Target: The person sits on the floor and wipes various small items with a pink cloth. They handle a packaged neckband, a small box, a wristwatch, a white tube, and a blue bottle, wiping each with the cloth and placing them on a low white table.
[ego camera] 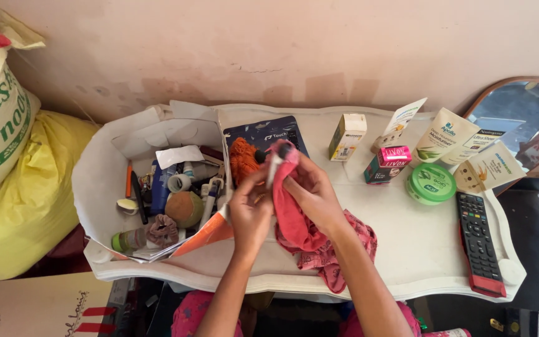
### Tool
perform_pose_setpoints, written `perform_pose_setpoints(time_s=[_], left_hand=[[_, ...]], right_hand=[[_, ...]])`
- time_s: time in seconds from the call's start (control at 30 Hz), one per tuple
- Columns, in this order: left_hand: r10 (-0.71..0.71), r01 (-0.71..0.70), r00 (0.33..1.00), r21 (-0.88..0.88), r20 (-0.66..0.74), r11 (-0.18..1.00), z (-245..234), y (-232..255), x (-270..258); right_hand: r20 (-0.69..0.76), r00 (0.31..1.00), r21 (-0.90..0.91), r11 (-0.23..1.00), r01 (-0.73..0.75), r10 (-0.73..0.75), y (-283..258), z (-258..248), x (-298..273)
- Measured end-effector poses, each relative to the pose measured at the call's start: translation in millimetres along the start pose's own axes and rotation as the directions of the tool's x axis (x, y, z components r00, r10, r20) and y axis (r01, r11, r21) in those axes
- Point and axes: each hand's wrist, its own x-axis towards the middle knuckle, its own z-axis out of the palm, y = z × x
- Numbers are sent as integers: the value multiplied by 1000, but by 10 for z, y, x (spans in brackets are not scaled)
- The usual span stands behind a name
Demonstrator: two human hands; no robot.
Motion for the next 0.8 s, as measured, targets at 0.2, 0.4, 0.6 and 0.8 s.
perform_pose_setpoints(time_s=[0.2,0.4,0.6,0.8], left_hand=[[89,-92,995,83,36,992,83,1,-92],[36,-36,999,-12,33,999,149,-48,-145],[-101,93,994,-162,-43,982,69,-62,-70],[-61,59,998,-50,-31,997,-6,115,-9]], right_hand=[[-216,932,-351,914,205,-292,314,132,24],[-344,905,-268,950,159,-249,489,19,80],[-202,979,-77,997,-27,11,586,-32,34],[-107,993,-95,995,30,-40,482,-36,50]])
